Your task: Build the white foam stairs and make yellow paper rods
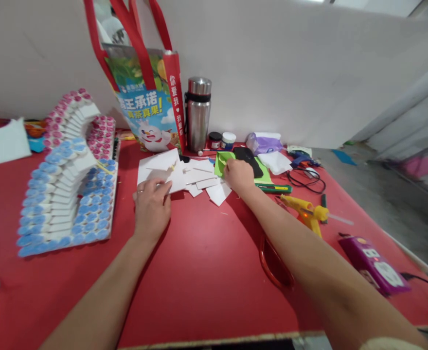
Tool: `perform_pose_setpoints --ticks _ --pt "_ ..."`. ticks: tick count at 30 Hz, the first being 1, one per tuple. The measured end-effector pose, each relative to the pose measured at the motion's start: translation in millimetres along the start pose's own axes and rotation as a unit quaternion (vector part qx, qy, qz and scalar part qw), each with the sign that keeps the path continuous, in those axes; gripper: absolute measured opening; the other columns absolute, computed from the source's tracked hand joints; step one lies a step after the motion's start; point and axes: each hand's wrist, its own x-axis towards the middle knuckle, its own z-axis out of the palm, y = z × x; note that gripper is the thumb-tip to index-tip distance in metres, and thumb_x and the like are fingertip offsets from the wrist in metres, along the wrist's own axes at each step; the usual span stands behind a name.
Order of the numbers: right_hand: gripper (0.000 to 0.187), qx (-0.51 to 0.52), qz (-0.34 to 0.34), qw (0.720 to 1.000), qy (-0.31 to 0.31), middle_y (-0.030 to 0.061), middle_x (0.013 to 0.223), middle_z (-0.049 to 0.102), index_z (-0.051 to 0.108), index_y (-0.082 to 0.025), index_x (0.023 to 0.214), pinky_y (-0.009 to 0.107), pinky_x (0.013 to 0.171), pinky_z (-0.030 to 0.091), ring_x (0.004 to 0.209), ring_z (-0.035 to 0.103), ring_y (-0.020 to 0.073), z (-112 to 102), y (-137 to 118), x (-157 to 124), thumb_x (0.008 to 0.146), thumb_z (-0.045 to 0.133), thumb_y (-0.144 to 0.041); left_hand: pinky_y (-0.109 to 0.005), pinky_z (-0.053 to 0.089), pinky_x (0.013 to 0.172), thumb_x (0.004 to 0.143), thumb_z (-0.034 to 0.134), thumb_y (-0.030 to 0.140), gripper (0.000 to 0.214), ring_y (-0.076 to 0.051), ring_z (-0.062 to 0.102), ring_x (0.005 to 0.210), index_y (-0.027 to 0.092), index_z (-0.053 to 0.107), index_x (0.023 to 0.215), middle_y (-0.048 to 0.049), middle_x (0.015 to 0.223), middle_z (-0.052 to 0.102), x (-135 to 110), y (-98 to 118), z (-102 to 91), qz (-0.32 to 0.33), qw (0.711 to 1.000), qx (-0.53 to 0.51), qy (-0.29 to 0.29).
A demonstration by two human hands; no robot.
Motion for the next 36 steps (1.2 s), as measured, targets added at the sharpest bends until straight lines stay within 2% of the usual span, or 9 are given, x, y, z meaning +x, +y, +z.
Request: perform_pose_setpoints --ticks 10,15,21,24,27,29,30,32,36 --pt "0.026 0.146 0.049 0.982 0.108 0.0129 0.088 0.076 0.072 -0.014 0.096 0.031 0.071 0.041 0.08 0.066 0.0241 -11.6 25.6 -16.5 0.097 0.047 -0.025 -0.054 0.046 0.095 0.092 0.056 0.017 0.033 -0.038 0.053 0.12 0.019 0.075 0.119 -0.0135 0.128 0.067 -1.4 2.2 -0.9 0.002 1.0 -0.003 -0.001" --pt "0.018 0.246 0.094 0.947 0.185 0.0088 0.081 0.069 0.064 -0.018 0.083 0.034 0.075 0.043 0.078 0.06 0.0225 -18.3 43.8 -7.2 0.091 0.049 -0.023 -0.055 0.046 0.097 0.093 0.057 0.021 0.032 -0.039 0.052 0.122 0.018 0.075 0.119 -0.0148 0.127 0.066 -1.8 -0.2 1.8 0.008 1.0 -0.014 0.001" --pt "0.021 0.342 0.041 0.881 0.324 -0.0018 0.068 0.054 0.048 -0.023 0.074 0.031 0.071 0.044 0.067 0.052 0.0149 -55.8 43.6 -16.8 0.093 0.052 -0.027 -0.056 0.04 0.108 0.093 0.063 0.041 0.035 -0.037 0.053 0.124 0.018 0.074 0.117 -0.0158 0.124 0.066 0.0 5.8 -1.4 0.034 0.988 -0.137 0.058" --pt "0.02 0.332 -0.032 0.868 0.367 -0.002 0.07 0.058 0.05 -0.023 0.078 0.029 0.069 0.046 0.066 0.056 0.0136 -81.9 26.1 -65.7 0.098 0.052 -0.028 -0.044 0.053 0.094 0.092 0.059 0.06 0.05 -0.03 0.064 0.109 0.019 0.072 0.118 -0.0142 0.118 0.068 -0.4 14.7 -9.9 -0.028 0.93 -0.366 -0.001" --pt "0.009 0.269 -0.208 0.887 0.313 0.0031 0.089 0.072 0.061 -0.021 0.095 0.029 0.076 0.051 0.081 0.067 0.0153 -89.1 -0.5 -136.5 0.099 0.053 -0.019 -0.037 0.056 0.061 0.084 0.038 0.088 0.09 -0.03 0.071 0.084 0.014 0.067 0.127 -0.0174 0.104 0.073 -3.6 24.0 -19.3 -0.143 0.746 -0.612 -0.22" --pt "0.012 0.212 -0.309 0.886 0.274 0.0084 0.099 0.075 0.064 -0.017 0.101 0.032 0.082 0.054 0.091 0.069 0.0188 -79.3 -20.4 -179.2 0.099 0.052 -0.014 -0.039 0.058 0.064 0.078 0.031 0.095 0.102 -0.033 0.073 0.089 0.013 0.065 0.13 -0.0189 0.106 0.075 -7.0 28.1 -24.3 -0.176 0.633 -0.692 -0.297" --pt "0.014 0.199 -0.341 0.886 0.244 0.0115 0.104 0.075 0.066 -0.015 0.101 0.034 0.083 0.056 0.094 0.07 0.0207 -71.4 -30.0 -195.8 0.099 0.052 -0.013 -0.039 0.059 0.069 0.079 0.034 0.094 0.1 -0.034 0.073 0.094 0.014 0.066 0.13 -0.0184 0.108 0.076 -8.7 28.9 -26.1 -0.185 0.601 -0.714 -0.308" --pt "0.018 0.195 -0.364 0.888 0.204 0.0138 0.101 0.076 0.067 -0.012 0.096 0.034 0.083 0.057 0.096 0.071 0.0224 -54.6 -46.2 -217.6 0.098 0.05 -0.009 -0.039 0.06 0.078 0.082 0.055 0.08 0.081 -0.033 0.074 0.099 0.016 0.067 0.131 -0.0156 0.111 0.077 -10.8 27.8 -28.4 -0.202 0.577 -0.713 -0.344" --pt "0.023 0.226 -0.349 0.894 0.166 0.0135 0.107 0.076 0.069 -0.011 0.108 0.037 0.087 0.06 0.101 0.071 0.0237 -34.6 -53.4 -228.7 0.102 0.055 -0.027 -0.031 0.061 0.066 0.067 0.089 0.027 0.055 -0.026 0.077 0.075 0.012 0.072 0.117 -0.0122 0.092 0.081 -6.2 17.0 -31.9 -0.255 0.649 -0.595 -0.4"
